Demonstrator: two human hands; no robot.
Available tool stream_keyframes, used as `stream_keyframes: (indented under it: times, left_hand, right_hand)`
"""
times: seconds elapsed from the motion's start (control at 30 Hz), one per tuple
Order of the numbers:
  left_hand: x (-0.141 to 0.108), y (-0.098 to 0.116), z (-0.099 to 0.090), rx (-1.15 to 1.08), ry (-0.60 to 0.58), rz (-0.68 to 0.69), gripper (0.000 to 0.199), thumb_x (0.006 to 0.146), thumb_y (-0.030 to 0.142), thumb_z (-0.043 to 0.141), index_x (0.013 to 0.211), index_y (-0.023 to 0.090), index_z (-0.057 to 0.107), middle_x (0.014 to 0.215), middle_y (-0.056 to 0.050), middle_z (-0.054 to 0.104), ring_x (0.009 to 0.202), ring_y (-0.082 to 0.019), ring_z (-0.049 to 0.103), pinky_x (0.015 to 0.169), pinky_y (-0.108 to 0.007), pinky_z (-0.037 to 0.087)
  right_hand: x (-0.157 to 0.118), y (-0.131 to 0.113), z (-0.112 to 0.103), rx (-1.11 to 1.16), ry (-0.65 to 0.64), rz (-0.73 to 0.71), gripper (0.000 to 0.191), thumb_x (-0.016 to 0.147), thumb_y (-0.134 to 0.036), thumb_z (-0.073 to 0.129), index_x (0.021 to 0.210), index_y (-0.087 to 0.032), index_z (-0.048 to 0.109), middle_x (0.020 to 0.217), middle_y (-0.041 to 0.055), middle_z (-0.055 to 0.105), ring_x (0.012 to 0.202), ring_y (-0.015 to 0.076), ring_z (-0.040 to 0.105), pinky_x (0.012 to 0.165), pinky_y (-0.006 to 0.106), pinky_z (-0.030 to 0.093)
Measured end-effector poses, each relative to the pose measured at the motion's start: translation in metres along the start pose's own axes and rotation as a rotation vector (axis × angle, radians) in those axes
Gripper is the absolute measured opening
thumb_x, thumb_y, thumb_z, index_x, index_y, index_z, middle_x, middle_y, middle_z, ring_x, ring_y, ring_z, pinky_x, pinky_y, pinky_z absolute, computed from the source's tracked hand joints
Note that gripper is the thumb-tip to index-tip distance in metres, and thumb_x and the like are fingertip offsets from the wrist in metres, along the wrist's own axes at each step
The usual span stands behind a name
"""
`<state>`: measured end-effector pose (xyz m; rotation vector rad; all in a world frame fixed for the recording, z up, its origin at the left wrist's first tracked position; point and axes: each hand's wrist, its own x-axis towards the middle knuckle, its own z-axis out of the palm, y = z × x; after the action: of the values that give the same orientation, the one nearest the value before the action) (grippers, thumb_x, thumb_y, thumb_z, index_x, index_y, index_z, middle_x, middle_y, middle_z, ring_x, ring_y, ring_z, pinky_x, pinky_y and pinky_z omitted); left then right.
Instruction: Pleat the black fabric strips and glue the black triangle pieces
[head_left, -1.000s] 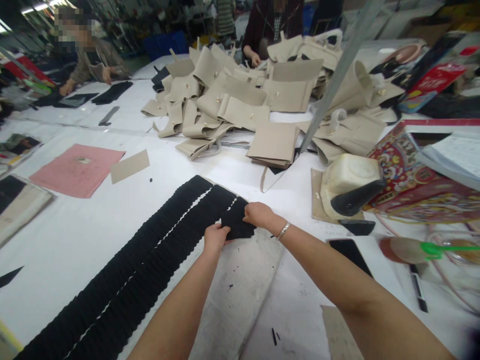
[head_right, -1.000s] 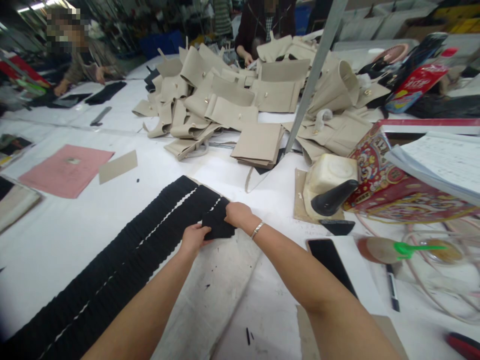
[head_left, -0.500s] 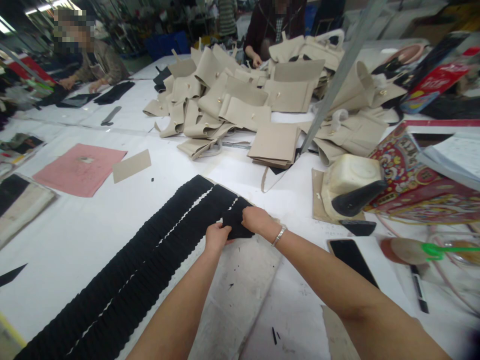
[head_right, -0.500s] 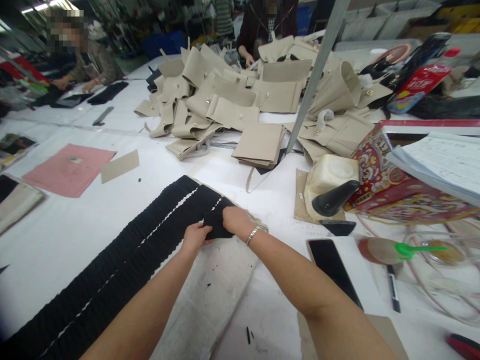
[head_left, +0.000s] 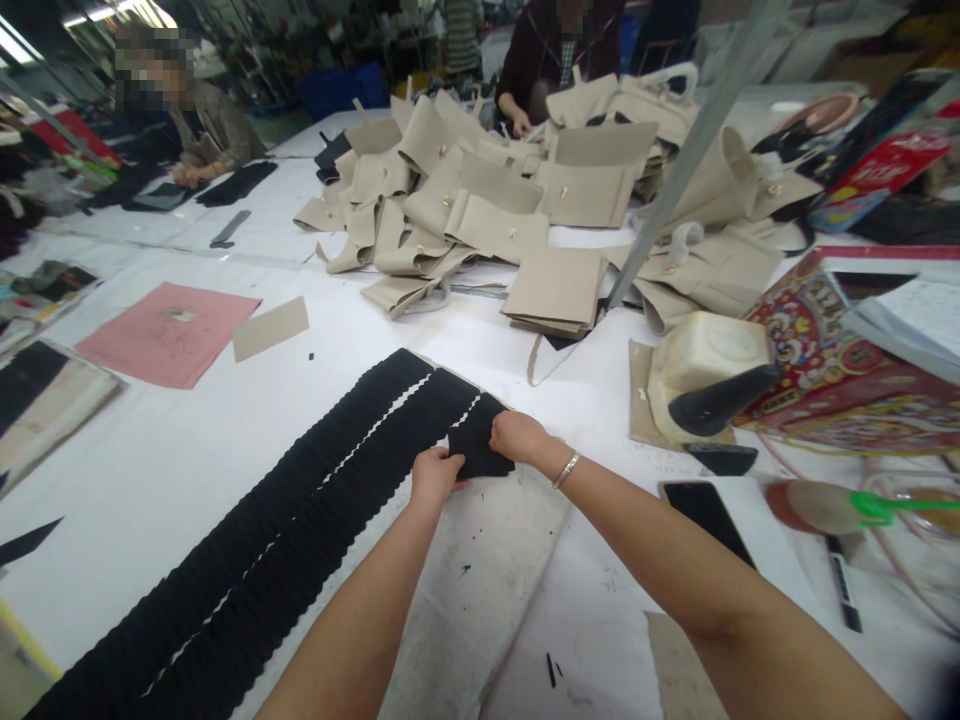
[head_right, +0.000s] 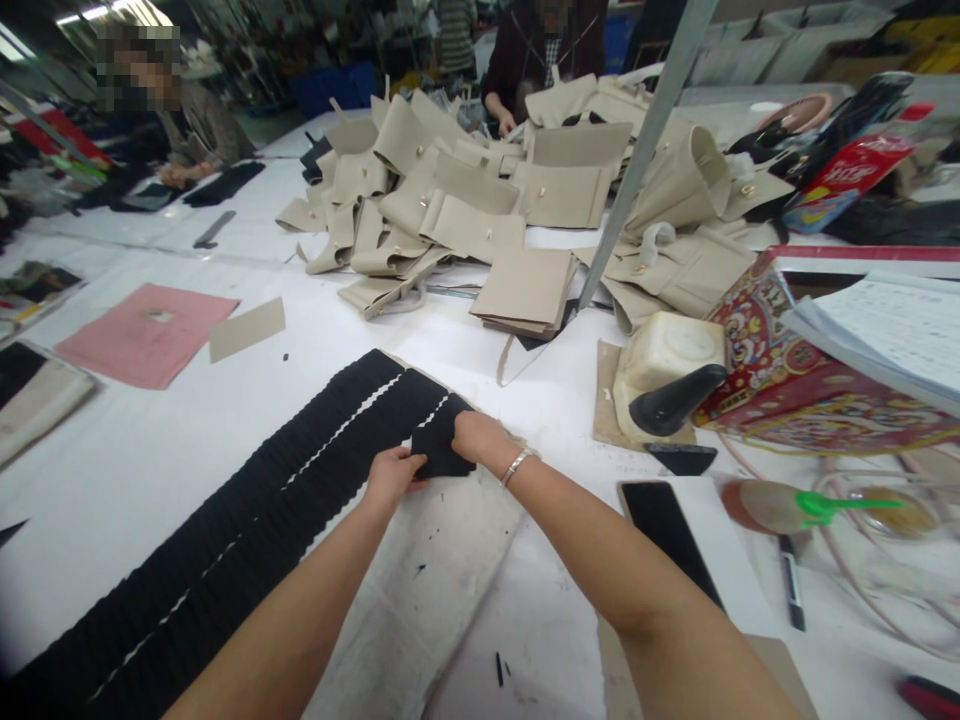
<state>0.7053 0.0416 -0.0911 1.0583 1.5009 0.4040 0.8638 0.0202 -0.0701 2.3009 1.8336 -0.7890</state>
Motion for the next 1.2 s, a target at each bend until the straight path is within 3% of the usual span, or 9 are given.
stream_keyframes:
  times: [0.3,0.7,1.0,1.2]
  left_hand:
    - [0.002,-0.002,-0.002,0.136,0.003,0.053,0.007,0.060,0.020,0.066,0.061,0.013,0.063,0.056,-0.002,0.059,0.052,-0.016,0.060,0.046,-0.025,0.052]
    - [0.003,-0.004,-0.001,0.170,0.019,0.096,0.006,0.058,0.019,0.066,0.060,0.014,0.063,0.055,-0.002,0.060,0.051,-0.016,0.060,0.045,-0.023,0.050]
    - [0.000,-0.002,-0.001,0.172,0.022,0.087,0.007,0.059,0.019,0.065,0.057,0.014,0.061,0.052,-0.001,0.057,0.049,-0.016,0.058,0.045,-0.025,0.051]
    - [0.003,-0.004,-0.002,0.157,0.008,0.079,0.008,0.060,0.021,0.065,0.059,0.014,0.062,0.054,-0.001,0.058,0.051,-0.017,0.059,0.047,-0.027,0.052]
  right_hand:
    - [-0.007,-0.005,-0.004,-0.028,0.041,-0.010,0.025,0.075,-0.023,0.050,0.091,-0.011,0.067,0.093,0.0158,0.068,0.087,0.0248,0.064,0.068,0.027,0.047]
    - [-0.034,-0.016,0.006,-0.097,0.207,-0.229,0.020,0.082,-0.019,0.045,0.094,-0.012,0.060,0.093,0.0148,0.066,0.086,0.0241,0.063,0.071,0.029,0.045]
    - [-0.025,-0.007,0.000,-0.026,0.094,-0.031,0.027,0.086,-0.025,0.042,0.097,-0.011,0.062,0.097,0.0151,0.067,0.091,0.0220,0.062,0.077,0.026,0.044]
    - [-0.014,-0.001,-0.003,-0.028,-0.010,0.001,0.030,0.080,-0.029,0.049,0.098,-0.011,0.066,0.100,0.0165,0.067,0.092,0.0240,0.063,0.074,0.028,0.046]
